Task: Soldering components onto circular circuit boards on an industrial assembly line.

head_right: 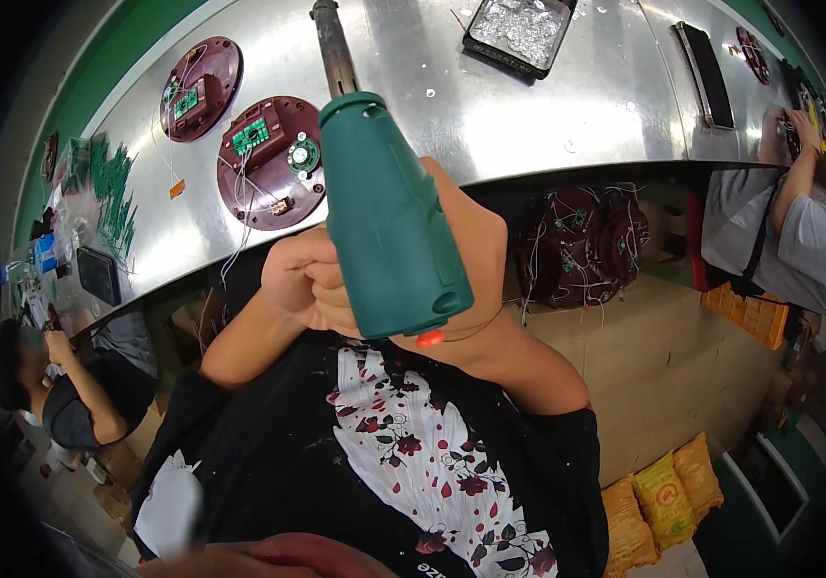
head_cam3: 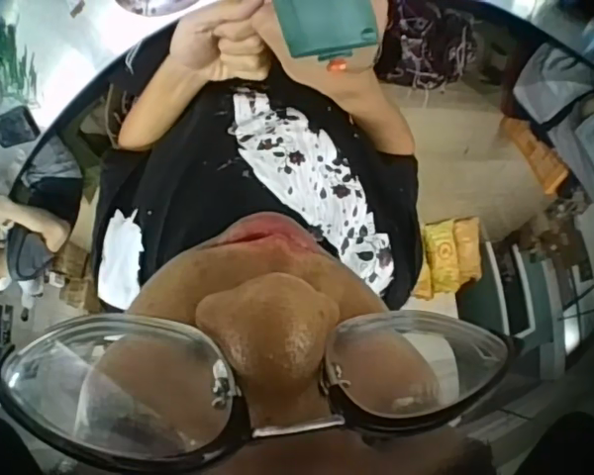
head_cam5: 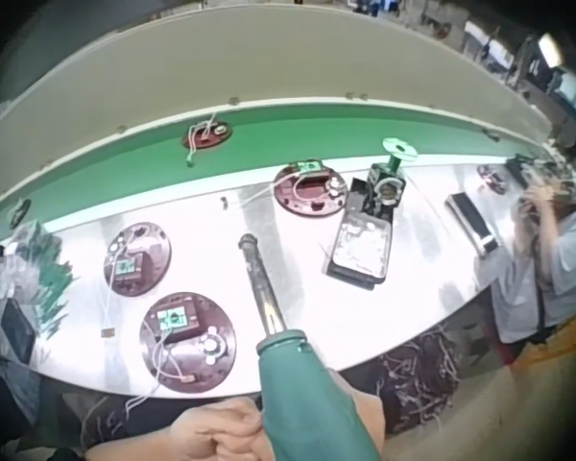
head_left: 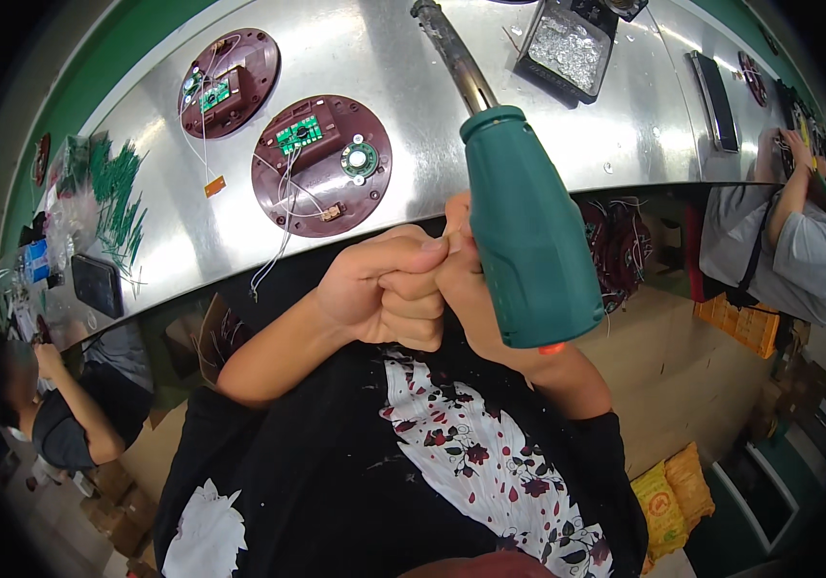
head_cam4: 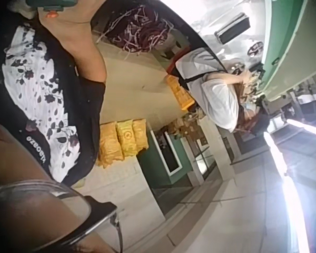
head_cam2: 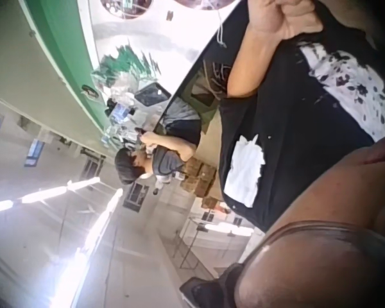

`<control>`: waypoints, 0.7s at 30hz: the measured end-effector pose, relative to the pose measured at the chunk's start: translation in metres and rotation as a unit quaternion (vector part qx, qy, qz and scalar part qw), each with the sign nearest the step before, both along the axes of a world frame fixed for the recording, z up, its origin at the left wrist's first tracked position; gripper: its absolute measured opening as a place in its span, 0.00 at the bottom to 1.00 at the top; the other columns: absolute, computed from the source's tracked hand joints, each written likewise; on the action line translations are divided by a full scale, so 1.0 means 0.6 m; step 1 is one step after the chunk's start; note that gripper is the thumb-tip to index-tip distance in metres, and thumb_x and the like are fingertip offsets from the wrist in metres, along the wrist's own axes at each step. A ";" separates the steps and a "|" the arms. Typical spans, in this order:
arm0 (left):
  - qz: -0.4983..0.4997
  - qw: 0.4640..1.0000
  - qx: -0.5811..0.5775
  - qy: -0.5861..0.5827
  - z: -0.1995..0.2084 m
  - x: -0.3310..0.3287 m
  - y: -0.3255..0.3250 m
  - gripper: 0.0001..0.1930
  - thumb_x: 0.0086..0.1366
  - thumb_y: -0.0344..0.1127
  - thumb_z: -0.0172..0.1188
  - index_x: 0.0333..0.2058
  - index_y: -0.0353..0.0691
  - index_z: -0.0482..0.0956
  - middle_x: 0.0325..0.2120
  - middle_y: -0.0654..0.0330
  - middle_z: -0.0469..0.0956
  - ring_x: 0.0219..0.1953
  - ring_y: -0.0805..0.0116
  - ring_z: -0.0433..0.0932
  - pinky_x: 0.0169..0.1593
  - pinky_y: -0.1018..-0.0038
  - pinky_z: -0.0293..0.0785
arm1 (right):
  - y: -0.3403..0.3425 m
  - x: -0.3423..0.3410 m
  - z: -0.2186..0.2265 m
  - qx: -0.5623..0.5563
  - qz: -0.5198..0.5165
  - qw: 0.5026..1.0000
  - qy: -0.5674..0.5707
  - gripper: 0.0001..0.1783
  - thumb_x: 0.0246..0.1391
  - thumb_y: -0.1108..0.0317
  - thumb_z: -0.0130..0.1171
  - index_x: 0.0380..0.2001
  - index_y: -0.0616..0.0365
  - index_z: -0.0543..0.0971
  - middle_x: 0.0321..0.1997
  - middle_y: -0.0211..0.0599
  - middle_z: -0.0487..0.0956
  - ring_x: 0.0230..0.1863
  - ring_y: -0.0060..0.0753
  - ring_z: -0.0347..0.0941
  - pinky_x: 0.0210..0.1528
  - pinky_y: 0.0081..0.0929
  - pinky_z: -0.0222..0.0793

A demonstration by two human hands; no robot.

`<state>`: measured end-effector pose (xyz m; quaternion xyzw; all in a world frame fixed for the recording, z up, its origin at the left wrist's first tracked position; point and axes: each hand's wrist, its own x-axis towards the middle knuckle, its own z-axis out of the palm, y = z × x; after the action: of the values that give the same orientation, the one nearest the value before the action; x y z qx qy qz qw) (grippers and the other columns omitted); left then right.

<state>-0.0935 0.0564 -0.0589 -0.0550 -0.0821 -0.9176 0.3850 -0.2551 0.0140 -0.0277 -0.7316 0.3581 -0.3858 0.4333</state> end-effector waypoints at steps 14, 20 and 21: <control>0.016 0.981 -0.076 0.176 0.002 -0.013 -0.005 0.28 0.78 0.42 0.42 0.15 0.48 0.49 0.10 0.71 0.45 0.08 0.74 0.42 0.16 0.71 0.38 | 0.003 -0.013 0.016 0.148 0.033 0.975 -0.163 0.08 0.61 0.76 0.53 0.39 0.57 0.64 0.35 0.33 0.69 0.26 0.17 0.62 0.27 0.20 0.61; -0.009 0.969 -0.091 0.231 0.012 -0.023 -0.010 0.28 0.76 0.43 0.43 0.15 0.46 0.49 0.09 0.69 0.45 0.08 0.72 0.42 0.15 0.70 0.38 | 0.001 -0.011 0.022 0.184 0.055 0.956 -0.221 0.08 0.62 0.73 0.53 0.38 0.57 0.64 0.34 0.34 0.69 0.25 0.17 0.61 0.27 0.19 0.59; -0.018 0.965 -0.096 0.242 0.013 -0.024 -0.010 0.27 0.75 0.43 0.43 0.14 0.45 0.49 0.09 0.69 0.44 0.08 0.72 0.42 0.15 0.70 0.38 | 0.001 -0.010 0.024 0.194 0.055 0.953 -0.226 0.08 0.62 0.73 0.53 0.38 0.57 0.64 0.34 0.34 0.70 0.26 0.18 0.61 0.27 0.19 0.59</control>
<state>-0.1080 0.0504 -0.0511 -0.3135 -0.0732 -0.8716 0.3696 -0.2612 0.0144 -0.0136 -0.5452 0.2781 -0.4398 0.6573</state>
